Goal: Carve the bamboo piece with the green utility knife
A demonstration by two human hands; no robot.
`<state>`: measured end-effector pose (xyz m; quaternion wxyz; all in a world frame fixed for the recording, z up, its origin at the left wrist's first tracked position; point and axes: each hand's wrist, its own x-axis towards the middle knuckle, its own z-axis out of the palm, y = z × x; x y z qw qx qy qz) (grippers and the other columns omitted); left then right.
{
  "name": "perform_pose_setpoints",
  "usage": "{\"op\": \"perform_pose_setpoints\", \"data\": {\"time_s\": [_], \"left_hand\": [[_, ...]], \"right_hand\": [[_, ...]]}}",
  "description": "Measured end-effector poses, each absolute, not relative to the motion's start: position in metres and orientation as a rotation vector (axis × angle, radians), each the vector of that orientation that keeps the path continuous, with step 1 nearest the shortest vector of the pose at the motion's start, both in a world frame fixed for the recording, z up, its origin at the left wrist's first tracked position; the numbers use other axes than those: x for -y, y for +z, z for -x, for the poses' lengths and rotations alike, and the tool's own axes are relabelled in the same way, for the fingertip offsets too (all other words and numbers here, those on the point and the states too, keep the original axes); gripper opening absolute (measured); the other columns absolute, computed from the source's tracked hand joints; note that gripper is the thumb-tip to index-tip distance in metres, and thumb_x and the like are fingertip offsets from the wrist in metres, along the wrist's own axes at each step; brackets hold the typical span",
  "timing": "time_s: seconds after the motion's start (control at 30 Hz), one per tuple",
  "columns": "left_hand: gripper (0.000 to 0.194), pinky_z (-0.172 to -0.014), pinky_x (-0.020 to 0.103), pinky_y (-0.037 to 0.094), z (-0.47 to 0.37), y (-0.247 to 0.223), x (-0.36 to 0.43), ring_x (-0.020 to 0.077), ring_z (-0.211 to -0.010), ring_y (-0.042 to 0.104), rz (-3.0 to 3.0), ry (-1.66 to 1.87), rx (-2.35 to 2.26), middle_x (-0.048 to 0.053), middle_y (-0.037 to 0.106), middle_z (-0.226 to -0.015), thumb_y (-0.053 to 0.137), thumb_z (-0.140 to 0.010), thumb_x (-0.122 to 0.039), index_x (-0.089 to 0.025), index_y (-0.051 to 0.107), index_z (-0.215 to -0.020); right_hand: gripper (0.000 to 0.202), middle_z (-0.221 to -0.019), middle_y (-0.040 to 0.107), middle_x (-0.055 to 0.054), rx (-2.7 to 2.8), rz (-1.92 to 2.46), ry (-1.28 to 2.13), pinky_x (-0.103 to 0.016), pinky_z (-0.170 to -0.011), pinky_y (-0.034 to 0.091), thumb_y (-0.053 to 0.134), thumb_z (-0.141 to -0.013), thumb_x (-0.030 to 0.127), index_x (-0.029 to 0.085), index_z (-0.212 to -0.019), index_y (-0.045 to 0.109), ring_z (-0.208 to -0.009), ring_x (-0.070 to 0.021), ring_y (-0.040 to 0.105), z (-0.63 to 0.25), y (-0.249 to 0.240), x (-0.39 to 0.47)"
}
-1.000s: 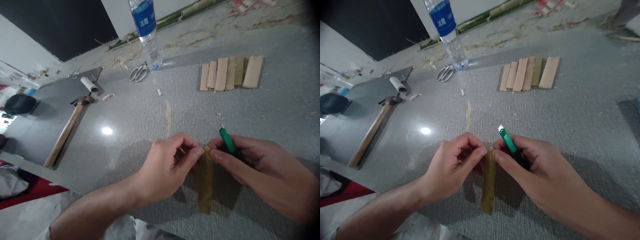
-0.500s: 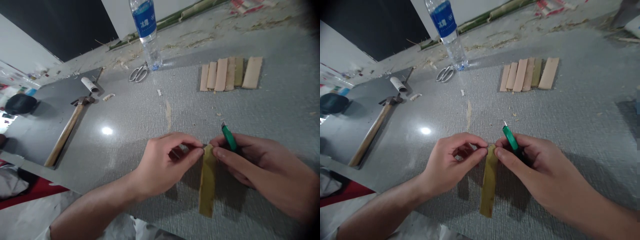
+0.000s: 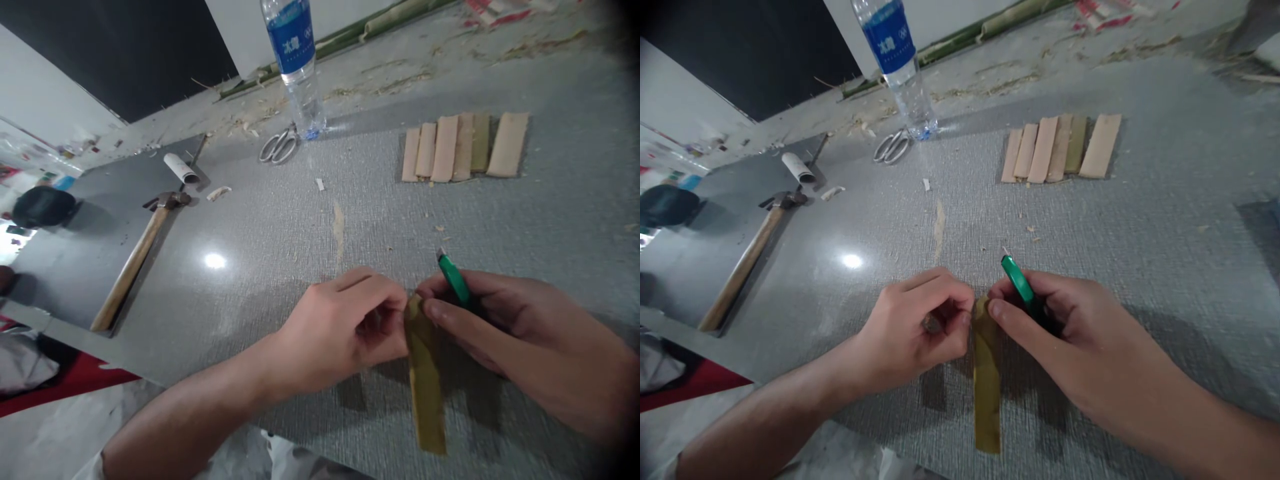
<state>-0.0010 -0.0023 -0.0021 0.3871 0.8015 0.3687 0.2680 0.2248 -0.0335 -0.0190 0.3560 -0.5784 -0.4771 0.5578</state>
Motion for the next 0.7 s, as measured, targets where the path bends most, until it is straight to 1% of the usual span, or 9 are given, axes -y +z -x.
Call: {"op": "perform_pose_setpoints", "data": {"time_s": [0.07, 0.13, 0.17, 0.23, 0.3, 0.33, 0.43, 0.53, 0.7], "left_hand": [[0.017, -0.067, 0.022, 0.048, 0.001, -0.001, 0.002, 0.0101, -0.07, 0.057, -1.993, 0.685, -1.019, -0.002, 0.064, -0.082, 0.067, -0.101, -0.017, -0.02, 0.062, -0.085], [0.026, -0.065, 0.023, 0.044, 0.001, 0.001, 0.001, 0.01, -0.066, 0.051, -1.923, 0.674, -1.141, -0.004, 0.057, -0.073, 0.063, -0.105, -0.019, -0.02, 0.057, -0.079], [0.027, -0.065, 0.024, 0.044, 0.001, 0.001, 0.0, 0.0098, -0.065, 0.051, -1.861, 0.661, -1.19, -0.004, 0.057, -0.073, 0.062, -0.107, -0.021, -0.02, 0.059, -0.08], [0.013, -0.064, 0.024, 0.045, 0.002, 0.003, -0.001, 0.0101, -0.067, 0.057, -1.677, 0.649, -1.214, -0.002, 0.067, -0.083, 0.067, -0.108, -0.028, -0.02, 0.068, -0.098], [0.02, -0.065, 0.024, 0.049, 0.003, 0.004, -0.001, 0.0124, -0.074, 0.064, -1.47, 0.618, -1.122, 0.001, 0.073, -0.096, 0.072, -0.109, -0.038, -0.021, 0.072, -0.119], [0.026, -0.067, 0.025, 0.051, 0.003, 0.005, -0.001, 0.0134, -0.077, 0.066, -1.377, 0.575, -1.045, 0.002, 0.073, -0.097, 0.071, -0.111, -0.043, -0.02, 0.073, -0.121], [0.035, -0.072, 0.025, 0.051, 0.003, 0.008, 0.0, 0.013, -0.08, 0.061, -1.194, 0.413, -0.85, 0.002, 0.066, -0.09, 0.07, -0.112, -0.05, -0.016, 0.074, -0.103], [0.03, -0.072, 0.024, 0.049, 0.002, 0.009, -0.001, 0.011, -0.078, 0.059, -1.083, 0.366, -0.814, 0.001, 0.066, -0.091, 0.084, -0.104, -0.045, -0.016, 0.075, -0.106], [0.034, -0.076, 0.027, 0.057, 0.002, 0.007, -0.003, 0.0144, -0.08, 0.069, -0.957, 0.327, -0.743, 0.003, 0.073, -0.09, 0.088, -0.1, -0.047, -0.017, 0.076, -0.111]], "right_hand": [[0.035, -0.06, 0.054, 0.004, 1.236, 1.43, 1.487, -0.025, -0.037, 0.026, 0.094, -0.084, 0.064, 0.03, -0.081, 0.084, -0.049, -0.014, 0.037, -0.225, -0.018, 0.031], [0.033, -0.065, 0.06, 0.003, 1.206, 1.408, 1.496, -0.023, -0.038, 0.025, 0.095, -0.085, 0.062, 0.03, -0.082, 0.084, -0.052, -0.0136, 0.041, -0.225, -0.018, 0.029], [0.033, -0.07, 0.065, 0.002, 1.183, 1.416, 1.5, -0.022, -0.038, 0.025, 0.095, -0.086, 0.062, 0.03, -0.084, 0.084, -0.055, -0.0141, 0.046, -0.225, -0.018, 0.029], [0.035, -0.079, 0.072, -0.001, 1.135, 1.44, 1.512, -0.022, -0.039, 0.027, 0.095, -0.086, 0.062, 0.03, -0.087, 0.083, -0.06, -0.0152, 0.054, -0.226, -0.019, 0.028], [0.038, -0.073, 0.069, 0.001, 1.104, 1.469, 1.504, -0.022, -0.039, 0.03, 0.094, -0.086, 0.066, 0.03, -0.089, 0.083, -0.056, -0.0147, 0.052, -0.227, -0.02, 0.029], [0.039, -0.066, 0.063, 0.003, 1.102, 1.478, 1.495, -0.023, -0.04, 0.032, 0.093, -0.086, 0.068, 0.03, -0.091, 0.083, -0.053, -0.0142, 0.047, -0.228, -0.02, 0.03], [0.041, -0.055, 0.049, 0.007, 1.109, 1.473, 1.465, -0.025, -0.037, 0.032, 0.09, -0.088, 0.071, 0.031, -0.094, 0.084, -0.046, -0.0139, 0.038, -0.23, -0.021, 0.031], [0.042, -0.057, 0.05, 0.007, 1.108, 1.432, 1.447, -0.024, -0.038, 0.032, 0.087, -0.09, 0.073, 0.031, -0.093, 0.083, -0.047, -0.014, 0.04, -0.231, -0.019, 0.031], [0.039, -0.064, 0.057, 0.004, 1.165, 1.428, 1.408, -0.025, -0.039, 0.034, 0.084, -0.095, 0.07, 0.032, -0.095, 0.085, -0.05, -0.0147, 0.042, -0.232, -0.019, 0.03]]}}
